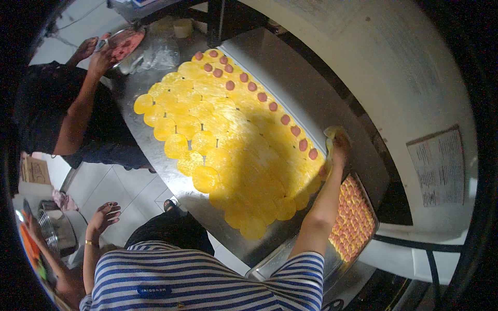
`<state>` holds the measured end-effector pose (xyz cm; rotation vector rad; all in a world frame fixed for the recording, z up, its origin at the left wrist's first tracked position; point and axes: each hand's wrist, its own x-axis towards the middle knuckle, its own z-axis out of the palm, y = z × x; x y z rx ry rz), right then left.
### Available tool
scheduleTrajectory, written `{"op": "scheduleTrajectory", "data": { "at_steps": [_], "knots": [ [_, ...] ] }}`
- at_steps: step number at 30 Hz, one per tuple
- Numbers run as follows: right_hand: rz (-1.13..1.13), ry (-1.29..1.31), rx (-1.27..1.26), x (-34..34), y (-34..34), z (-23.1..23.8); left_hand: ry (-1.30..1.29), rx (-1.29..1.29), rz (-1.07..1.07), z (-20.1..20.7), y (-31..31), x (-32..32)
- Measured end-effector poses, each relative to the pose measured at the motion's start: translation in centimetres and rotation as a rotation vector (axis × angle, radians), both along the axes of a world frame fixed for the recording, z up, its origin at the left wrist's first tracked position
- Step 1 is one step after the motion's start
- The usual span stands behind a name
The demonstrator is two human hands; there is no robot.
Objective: The person folds yellow dough wrappers into cones, scoops pink filling into them using a spoon, and seals them. A coworker places filling onto a tray of wrappers. The person arranges the finished samosas on a tray.
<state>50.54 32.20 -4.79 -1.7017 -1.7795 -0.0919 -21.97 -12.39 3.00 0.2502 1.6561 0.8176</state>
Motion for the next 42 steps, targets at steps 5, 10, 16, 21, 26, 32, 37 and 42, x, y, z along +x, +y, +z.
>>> {"op": "scheduleTrajectory", "data": {
  "at_steps": [5, 10, 16, 21, 26, 32, 37, 42],
  "knots": [
    [-0.353, -0.063, -0.158, 1.4, 1.5, -1.8, 0.009, -0.014, 0.033, 0.3, -0.2, 0.1],
    [-0.630, -0.149, -0.184, 3.2, 2.0, -2.9, 0.003, 0.001, 0.079, 0.4, -1.2, -0.6],
    [-0.421, -0.218, -0.373, 7.6, 5.2, -5.4, -0.001, -0.012, 0.118, -0.6, -2.9, -1.4],
    [0.242, -0.030, -0.081, 5.4, 4.3, -6.2, 0.022, -0.010, 0.065, -2.4, -4.6, -2.3],
    [0.124, -0.040, 0.163, -7.3, 1.3, -2.8, -0.001, -0.006, 0.128, -3.3, -5.2, -2.7],
    [0.465, 0.062, 0.116, -23.3, -8.8, -1.1, -0.029, -0.006, 0.156, -2.9, -5.3, -1.9],
    [0.694, 0.077, -0.067, -30.6, -16.7, -1.6, -0.026, 0.009, 0.159, -4.1, -5.1, -1.9],
    [0.779, 0.069, -0.147, -32.8, -20.0, -1.9, -0.055, 0.025, 0.133, -4.8, -4.7, -2.1]
  ]
}}
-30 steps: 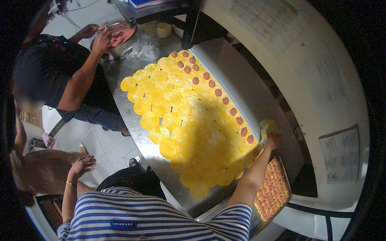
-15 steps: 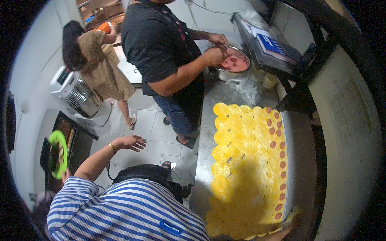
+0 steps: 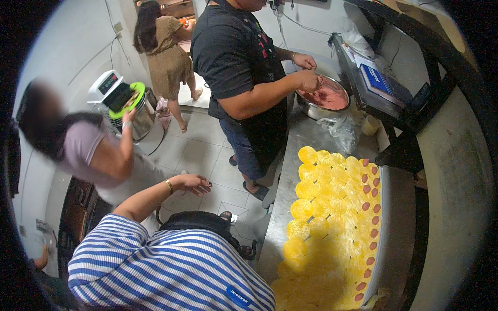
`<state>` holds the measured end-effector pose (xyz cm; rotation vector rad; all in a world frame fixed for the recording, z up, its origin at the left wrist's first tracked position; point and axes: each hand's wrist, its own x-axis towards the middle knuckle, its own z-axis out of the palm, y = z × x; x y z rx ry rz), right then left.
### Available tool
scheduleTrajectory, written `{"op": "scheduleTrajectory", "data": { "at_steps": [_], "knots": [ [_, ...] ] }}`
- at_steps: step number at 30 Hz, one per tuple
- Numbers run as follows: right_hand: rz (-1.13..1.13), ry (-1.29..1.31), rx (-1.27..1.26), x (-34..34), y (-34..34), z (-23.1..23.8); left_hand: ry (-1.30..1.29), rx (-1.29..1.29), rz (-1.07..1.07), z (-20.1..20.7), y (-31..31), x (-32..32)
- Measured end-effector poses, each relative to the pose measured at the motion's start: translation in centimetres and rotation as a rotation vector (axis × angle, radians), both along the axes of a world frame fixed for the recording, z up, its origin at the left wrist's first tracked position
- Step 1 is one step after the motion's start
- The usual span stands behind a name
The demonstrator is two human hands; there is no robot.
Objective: The person folds yellow dough wrappers into cones, scoops pink filling into them using a spoon, and seals them. A coworker places filling onto a tray of wrappers. The person arranges the finished samosas on a tray.
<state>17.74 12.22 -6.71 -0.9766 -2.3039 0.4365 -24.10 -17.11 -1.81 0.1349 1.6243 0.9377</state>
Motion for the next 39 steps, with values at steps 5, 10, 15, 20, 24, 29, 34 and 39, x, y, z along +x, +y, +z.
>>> {"op": "scheduleTrajectory", "data": {
  "at_steps": [5, 10, 15, 20, 24, 29, 34, 39],
  "knots": [
    [-0.004, -0.020, -0.013, -0.1, -0.8, 0.1, 0.011, 0.002, -0.066, 0.3, 1.1, 0.1],
    [-0.013, -0.037, -0.020, 0.1, -1.0, 0.3, 0.030, -0.055, -0.085, 0.3, 2.0, 0.4],
    [-0.024, -0.048, -0.020, 0.4, -1.2, 0.5, 0.034, -0.046, -0.088, 0.3, 1.9, 0.3],
    [-0.033, -0.053, -0.018, 0.7, -1.2, 0.8, 0.024, -0.052, -0.058, 0.3, 1.2, -0.4],
    [-0.034, -0.064, -0.022, 0.7, -1.4, 0.9, 0.056, -0.065, -0.089, -0.2, 0.8, -0.8],
    [-0.038, -0.066, -0.016, 1.0, -1.7, 1.1, 0.065, -0.068, -0.087, -0.3, 0.6, -0.9],
    [-0.040, -0.065, -0.012, 1.3, -1.9, 1.5, 0.084, -0.092, -0.080, 0.1, 0.5, -0.6],
    [-0.059, -0.050, 0.016, 2.7, -0.9, 1.2, 0.059, -0.070, -0.060, 0.2, 0.1, -0.3]
  ]
}}
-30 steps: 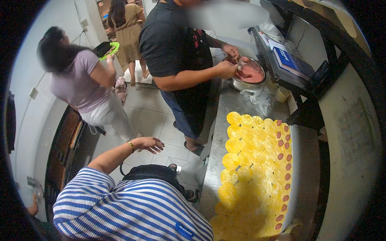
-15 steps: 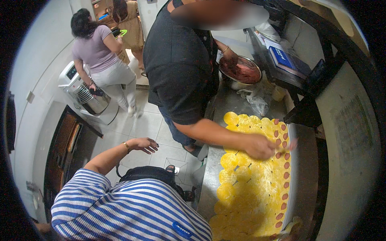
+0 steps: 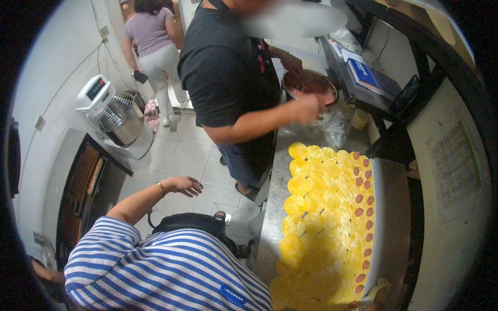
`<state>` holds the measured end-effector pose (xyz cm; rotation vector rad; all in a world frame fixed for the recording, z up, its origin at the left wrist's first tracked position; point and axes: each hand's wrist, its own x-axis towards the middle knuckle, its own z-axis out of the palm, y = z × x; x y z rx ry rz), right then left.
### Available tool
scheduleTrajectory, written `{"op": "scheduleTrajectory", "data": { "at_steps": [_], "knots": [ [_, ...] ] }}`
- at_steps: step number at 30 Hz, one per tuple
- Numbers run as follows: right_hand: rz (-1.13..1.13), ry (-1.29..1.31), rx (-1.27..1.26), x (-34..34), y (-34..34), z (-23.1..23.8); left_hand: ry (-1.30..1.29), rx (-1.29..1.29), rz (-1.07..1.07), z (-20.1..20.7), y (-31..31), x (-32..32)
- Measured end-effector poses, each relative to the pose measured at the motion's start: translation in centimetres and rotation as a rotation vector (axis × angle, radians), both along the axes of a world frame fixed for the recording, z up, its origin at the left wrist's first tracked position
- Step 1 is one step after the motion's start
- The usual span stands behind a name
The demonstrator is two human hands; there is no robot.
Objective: The person folds yellow dough wrappers into cones, scoops pink filling into them using a spoon, and seals them. A coworker places filling onto a tray of wrappers. The person arranges the finished samosas on a tray.
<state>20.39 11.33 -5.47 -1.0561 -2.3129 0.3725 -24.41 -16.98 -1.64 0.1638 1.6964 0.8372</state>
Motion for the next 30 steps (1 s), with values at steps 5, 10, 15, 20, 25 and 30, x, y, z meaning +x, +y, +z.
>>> {"op": "scheduleTrajectory", "data": {
  "at_steps": [5, 10, 15, 20, 25, 30],
  "knots": [
    [-0.252, -0.006, 0.228, 8.1, 8.3, -0.6, -0.027, -0.003, -0.047, 0.0, 0.9, 0.2],
    [-0.726, -0.325, 0.448, 25.2, 18.9, 0.9, 0.039, 0.026, -0.180, 1.8, 5.8, 1.3],
    [-0.955, -0.519, 0.288, 33.0, 18.7, 1.4, 0.144, 0.405, -0.493, 4.2, 18.3, 3.8],
    [-0.839, -0.196, 0.227, 24.9, 16.1, 4.3, 0.572, 0.785, -0.670, 3.5, 37.2, 6.0],
    [-0.727, -0.174, -0.102, 13.6, 6.8, 9.2, 0.803, 0.903, -0.438, 1.2, 57.0, 6.5],
    [-0.745, -0.040, -0.371, 4.9, -0.4, 12.4, 1.032, 0.722, -0.394, -1.2, 68.2, 6.5]
  ]
}}
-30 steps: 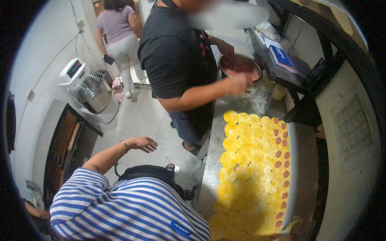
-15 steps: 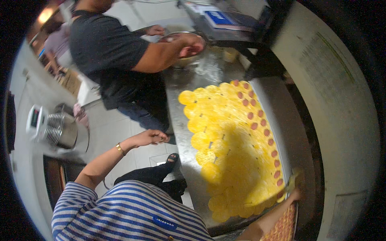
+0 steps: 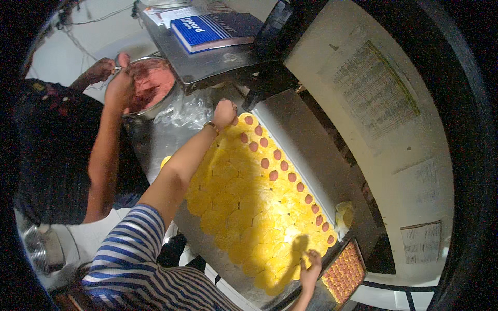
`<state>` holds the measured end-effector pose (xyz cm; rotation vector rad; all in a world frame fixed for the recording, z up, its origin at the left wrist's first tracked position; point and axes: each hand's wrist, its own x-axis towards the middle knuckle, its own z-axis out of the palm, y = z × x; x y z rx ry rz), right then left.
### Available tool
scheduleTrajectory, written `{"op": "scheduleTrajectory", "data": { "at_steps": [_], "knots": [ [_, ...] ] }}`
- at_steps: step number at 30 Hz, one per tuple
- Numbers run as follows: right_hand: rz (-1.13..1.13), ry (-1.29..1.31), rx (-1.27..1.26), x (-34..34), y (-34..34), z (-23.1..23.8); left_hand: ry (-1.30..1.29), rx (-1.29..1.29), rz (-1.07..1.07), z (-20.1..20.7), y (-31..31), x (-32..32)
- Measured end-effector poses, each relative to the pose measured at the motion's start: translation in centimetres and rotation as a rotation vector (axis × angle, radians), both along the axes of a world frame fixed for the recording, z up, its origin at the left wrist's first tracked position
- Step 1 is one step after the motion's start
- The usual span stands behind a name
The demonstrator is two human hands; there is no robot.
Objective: The person folds yellow dough wrappers into cones, scoops pink filling into them using a spoon, and seals them. A coworker places filling onto a tray of wrappers. The person arranges the finished samosas on a tray.
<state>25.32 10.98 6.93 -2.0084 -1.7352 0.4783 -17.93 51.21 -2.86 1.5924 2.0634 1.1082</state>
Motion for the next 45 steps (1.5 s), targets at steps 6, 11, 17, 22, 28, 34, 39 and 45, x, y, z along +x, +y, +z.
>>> {"op": "scheduleTrajectory", "data": {
  "at_steps": [6, 11, 17, 22, 28, 34, 39, 45],
  "knots": [
    [-0.061, -0.008, -0.109, -4.9, -5.1, 0.1, 0.230, -0.210, 0.108, -1.5, 5.1, 1.6],
    [-0.075, -0.042, -0.058, -6.9, -7.2, 0.7, 0.326, -0.197, 0.069, -2.1, 5.7, 3.1],
    [-0.117, -0.023, -0.043, -7.6, -7.7, 0.3, 0.211, -0.261, -0.014, -1.8, 6.1, 2.7],
    [-0.128, -0.013, -0.053, -7.5, -8.6, -0.4, -0.074, -0.301, -0.194, -2.5, 8.4, 1.0],
    [-0.143, 0.104, -0.191, -8.6, -9.3, -0.5, -0.379, -0.326, -0.445, -3.3, 9.7, 0.1],
    [-0.187, 0.165, -0.110, -9.6, -9.3, -1.0, -1.149, -0.405, -0.515, 0.4, 4.4, 0.7],
    [-0.292, 0.334, -0.050, -10.7, -8.2, -1.0, -1.219, -0.513, -0.783, 5.4, -5.0, 5.8],
    [-0.505, 1.394, 0.136, -11.9, -8.9, -1.2, -1.021, -0.553, -1.230, 4.5, -25.1, 15.8]
  ]
}}
